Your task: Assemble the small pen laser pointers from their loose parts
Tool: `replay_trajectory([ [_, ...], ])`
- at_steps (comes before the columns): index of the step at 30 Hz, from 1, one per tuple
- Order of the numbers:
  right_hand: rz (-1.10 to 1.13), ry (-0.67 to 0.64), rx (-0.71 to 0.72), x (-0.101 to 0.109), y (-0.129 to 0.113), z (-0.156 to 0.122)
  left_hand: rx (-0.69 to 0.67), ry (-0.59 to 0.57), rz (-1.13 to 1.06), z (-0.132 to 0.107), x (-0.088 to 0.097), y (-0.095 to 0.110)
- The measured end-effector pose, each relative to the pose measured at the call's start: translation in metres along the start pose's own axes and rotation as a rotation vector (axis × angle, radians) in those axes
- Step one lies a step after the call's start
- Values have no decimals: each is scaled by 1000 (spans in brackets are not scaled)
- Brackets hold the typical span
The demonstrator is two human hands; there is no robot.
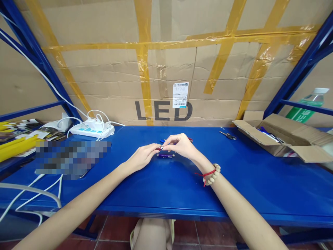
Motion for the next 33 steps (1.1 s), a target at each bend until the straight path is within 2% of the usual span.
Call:
replay_trajectory([
  [5,-15,-34,-104,0,3,-1,41,-11,-19,-2,-6,1],
  [9,-100,-119,-146,-3,6,-3,63,-37,43,-4,-10,-1],
  [12,-170,-228,-127,-6,6,-4,61,-59,54,-4,-11,-3],
  [14,-252,-270,-58,-7,4,-5,74,-52,54,-5,-11,-4],
  [16,-343,-265,15,-9,2,-6,88,-29,66,-5,-12,-5],
  [18,-360,-247,12,-11,2,-6,85,-11,91,-4,-13,-6],
  [22,-128,-269,-124,-18,6,-5,48,-5,122,-2,-10,-4],
  [26,23,-241,-98,-19,6,-2,46,39,91,1,-2,-2],
  [30,20,-203,-95,-17,7,0,55,80,41,0,1,-1],
  [33,-60,-161,-132,-15,10,0,94,77,28,0,-1,-2],
])
Point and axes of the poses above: each hand's wrist, its own z-axis towards the middle knuckle, its own x-axis out of the back of the hand, y = z × x, the point moved 2 cm from there along z, towards the middle knuckle, and after that the axes turned 8 degrees about -y, right-handed, at the moved point
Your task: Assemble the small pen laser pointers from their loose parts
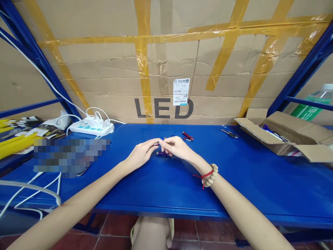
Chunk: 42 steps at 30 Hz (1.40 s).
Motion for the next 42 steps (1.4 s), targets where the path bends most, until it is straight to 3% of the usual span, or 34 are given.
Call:
replay_trajectory([
  [3,-157,193,-5,5,1,0,55,17,15,1,-1,-1],
  [5,-269,340,71,11,-1,-2,78,30,15,3,-1,-1],
  [7,-365,408,169,15,-3,-4,87,35,9,3,0,-3],
  [13,-550,321,319,18,-4,-8,53,18,32,3,-3,-10],
  [22,-694,256,346,14,-6,-11,-13,-91,-138,3,-3,-3],
  [30,-628,270,286,11,-8,-12,38,-126,-200,-2,-5,-1],
  [34,-472,374,231,7,-8,-10,41,-74,-196,-2,-4,1],
  [37,-269,400,115,4,-7,-6,42,-41,-156,-2,-3,1],
  [42,132,223,-220,0,-1,-3,-24,-36,-43,-1,0,2],
])
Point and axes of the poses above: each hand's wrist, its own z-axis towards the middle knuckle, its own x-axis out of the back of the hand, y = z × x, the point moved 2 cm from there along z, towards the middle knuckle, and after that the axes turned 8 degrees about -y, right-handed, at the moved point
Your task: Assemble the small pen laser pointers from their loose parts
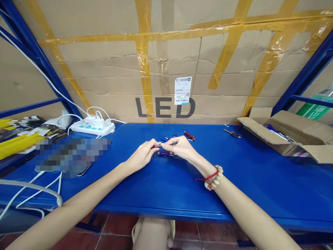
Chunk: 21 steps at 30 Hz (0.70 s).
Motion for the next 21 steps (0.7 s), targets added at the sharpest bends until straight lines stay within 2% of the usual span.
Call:
replay_trajectory([
  [3,62,-43,-174,1,4,0,-37,-13,-17,1,1,0],
  [6,64,-42,-181,2,6,2,-37,8,-43,5,1,-2],
  [8,22,-4,-74,4,5,5,-21,42,-77,7,1,-4],
  [11,-132,107,242,9,0,6,-3,91,-130,11,0,-7],
  [14,-359,162,522,14,-4,3,15,79,-175,11,-1,-8],
  [17,-546,148,634,16,-5,-1,39,25,-231,9,0,-8],
  [21,-665,114,669,15,-6,-5,23,-74,-272,7,0,-7],
])
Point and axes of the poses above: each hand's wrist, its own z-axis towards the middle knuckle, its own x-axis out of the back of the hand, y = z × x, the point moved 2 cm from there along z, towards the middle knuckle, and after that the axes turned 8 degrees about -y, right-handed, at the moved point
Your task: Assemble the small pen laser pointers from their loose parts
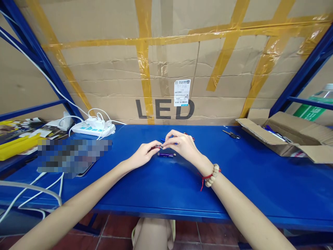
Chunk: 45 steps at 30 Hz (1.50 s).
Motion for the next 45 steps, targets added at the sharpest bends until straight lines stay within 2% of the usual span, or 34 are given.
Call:
replay_trajectory([
  [5,-48,-36,20,-2,-4,-1,6,-84,3,-2,-1,-2],
  [17,-180,-21,98,3,-14,1,44,-121,-3,-7,2,3],
  [21,-84,17,18,2,-14,1,31,-77,-34,-7,1,3],
  [26,126,93,-175,-9,-9,0,17,17,-67,-8,-1,0],
  [34,412,129,-376,-19,-9,4,44,161,36,-8,-1,-2],
  [39,493,90,-394,-21,-6,3,7,147,52,-6,1,1],
  [45,445,121,-438,-21,-2,3,16,110,80,-2,-1,2],
])
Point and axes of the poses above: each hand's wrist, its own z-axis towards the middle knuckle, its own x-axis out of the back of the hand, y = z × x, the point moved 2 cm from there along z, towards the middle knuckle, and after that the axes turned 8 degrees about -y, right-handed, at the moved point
